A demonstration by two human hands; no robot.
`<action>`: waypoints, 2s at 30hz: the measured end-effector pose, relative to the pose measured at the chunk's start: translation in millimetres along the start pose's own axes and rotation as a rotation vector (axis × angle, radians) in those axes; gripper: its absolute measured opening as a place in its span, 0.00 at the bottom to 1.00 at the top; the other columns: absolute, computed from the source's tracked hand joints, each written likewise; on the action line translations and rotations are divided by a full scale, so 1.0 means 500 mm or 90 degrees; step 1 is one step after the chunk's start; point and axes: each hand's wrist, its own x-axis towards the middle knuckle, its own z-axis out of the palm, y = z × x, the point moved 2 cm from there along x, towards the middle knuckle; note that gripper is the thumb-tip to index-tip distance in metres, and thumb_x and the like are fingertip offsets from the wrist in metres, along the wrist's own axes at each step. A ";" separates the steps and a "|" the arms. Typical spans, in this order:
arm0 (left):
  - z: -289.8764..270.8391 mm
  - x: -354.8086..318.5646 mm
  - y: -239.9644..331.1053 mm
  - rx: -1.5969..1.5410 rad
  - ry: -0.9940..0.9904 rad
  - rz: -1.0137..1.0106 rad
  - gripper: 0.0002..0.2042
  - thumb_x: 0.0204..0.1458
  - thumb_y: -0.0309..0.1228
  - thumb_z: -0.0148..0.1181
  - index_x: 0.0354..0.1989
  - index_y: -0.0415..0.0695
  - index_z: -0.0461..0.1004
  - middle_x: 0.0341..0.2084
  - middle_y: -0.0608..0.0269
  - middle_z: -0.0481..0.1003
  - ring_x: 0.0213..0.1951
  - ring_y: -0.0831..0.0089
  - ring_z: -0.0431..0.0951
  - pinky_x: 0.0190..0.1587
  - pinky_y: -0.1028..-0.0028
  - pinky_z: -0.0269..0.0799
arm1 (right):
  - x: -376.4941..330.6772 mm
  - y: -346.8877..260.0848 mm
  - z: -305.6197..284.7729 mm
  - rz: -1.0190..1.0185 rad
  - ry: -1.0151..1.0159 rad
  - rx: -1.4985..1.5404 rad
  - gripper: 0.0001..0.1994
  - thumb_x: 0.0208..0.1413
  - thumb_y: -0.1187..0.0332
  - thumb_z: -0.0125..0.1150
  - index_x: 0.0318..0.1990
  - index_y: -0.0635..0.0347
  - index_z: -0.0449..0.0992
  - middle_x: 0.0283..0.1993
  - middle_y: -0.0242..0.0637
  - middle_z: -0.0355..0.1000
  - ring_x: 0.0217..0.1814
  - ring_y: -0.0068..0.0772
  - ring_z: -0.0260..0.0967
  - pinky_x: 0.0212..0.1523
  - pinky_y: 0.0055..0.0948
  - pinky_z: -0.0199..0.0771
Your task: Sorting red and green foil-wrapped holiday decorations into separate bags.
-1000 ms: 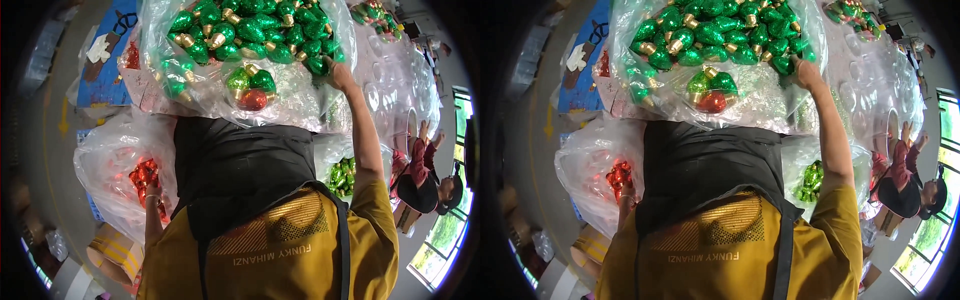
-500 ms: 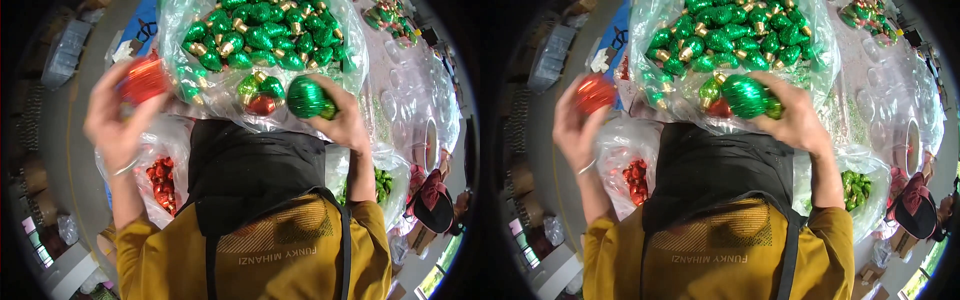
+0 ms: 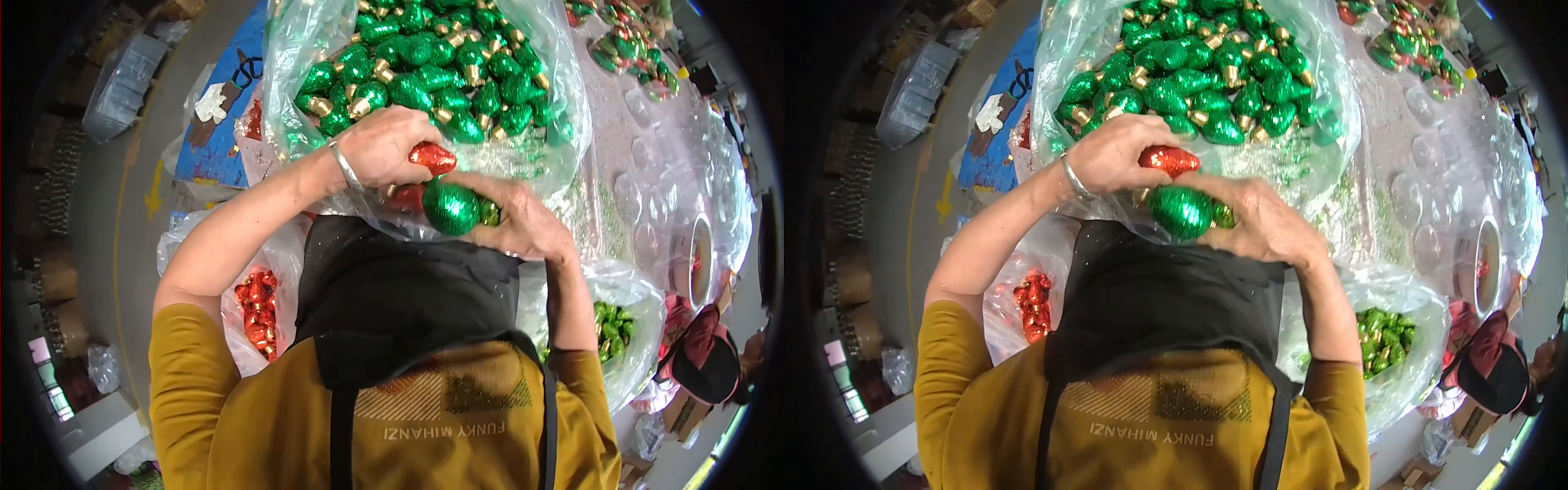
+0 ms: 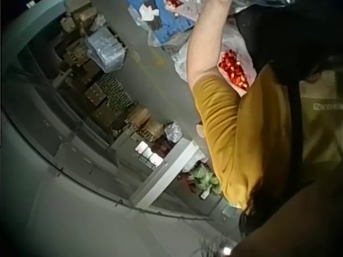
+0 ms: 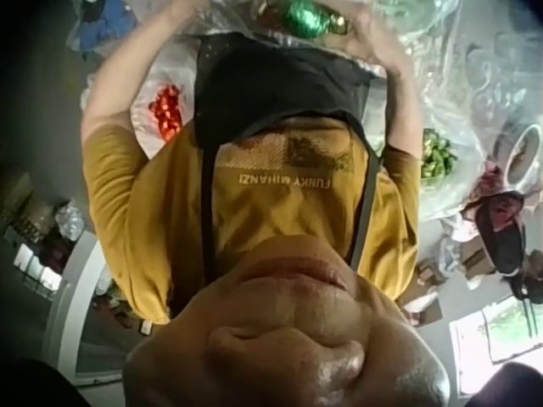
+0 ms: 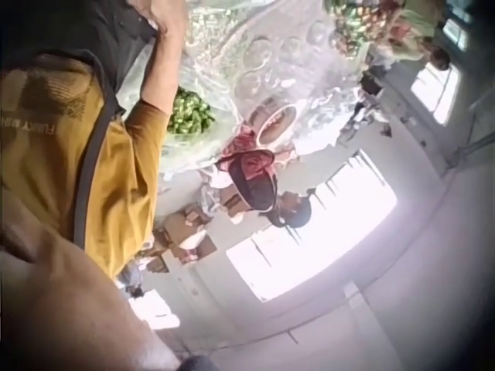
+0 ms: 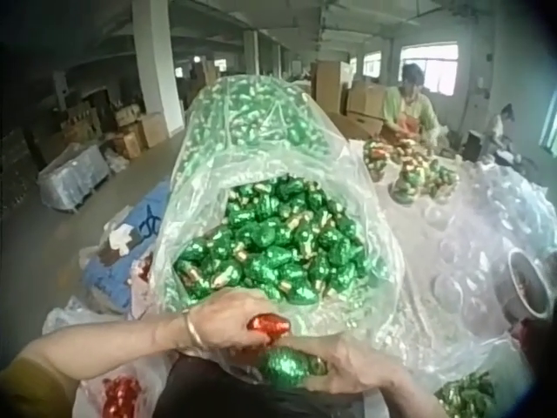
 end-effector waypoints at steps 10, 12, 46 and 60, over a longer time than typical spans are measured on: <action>0.060 0.027 -0.061 0.379 -0.253 -0.038 0.11 0.35 0.29 0.64 0.30 0.41 0.77 0.33 0.56 0.74 0.38 0.59 0.75 0.39 0.64 0.71 | 0.025 -0.009 0.017 -0.021 -0.076 0.023 0.28 0.37 0.73 0.64 0.53 0.59 0.68 0.42 0.51 0.73 0.44 0.52 0.71 0.44 0.39 0.71; 0.065 0.020 -0.047 0.459 -0.190 -0.032 0.08 0.34 0.27 0.62 0.26 0.42 0.77 0.33 0.57 0.73 0.38 0.60 0.75 0.40 0.64 0.71 | 0.030 -0.011 0.019 -0.006 -0.081 0.017 0.28 0.37 0.74 0.64 0.53 0.59 0.68 0.42 0.51 0.73 0.44 0.52 0.71 0.44 0.39 0.71; 0.013 0.040 -0.108 0.129 -0.391 -0.276 0.09 0.44 0.21 0.54 0.33 0.40 0.77 0.28 0.50 0.78 0.33 0.61 0.80 0.32 0.64 0.75 | 0.156 -0.043 -0.037 0.157 -0.064 -0.316 0.25 0.38 0.70 0.67 0.46 0.64 0.65 0.25 0.48 0.70 0.31 0.45 0.71 0.34 0.38 0.70; -0.048 0.008 -0.079 0.131 -0.139 -0.138 0.10 0.39 0.16 0.50 0.32 0.33 0.73 0.25 0.42 0.75 0.33 0.49 0.76 0.35 0.59 0.71 | 0.273 -0.057 0.018 0.099 -0.394 -0.588 0.10 0.35 0.70 0.63 0.24 0.67 0.73 0.26 0.52 0.72 0.35 0.53 0.72 0.31 0.43 0.72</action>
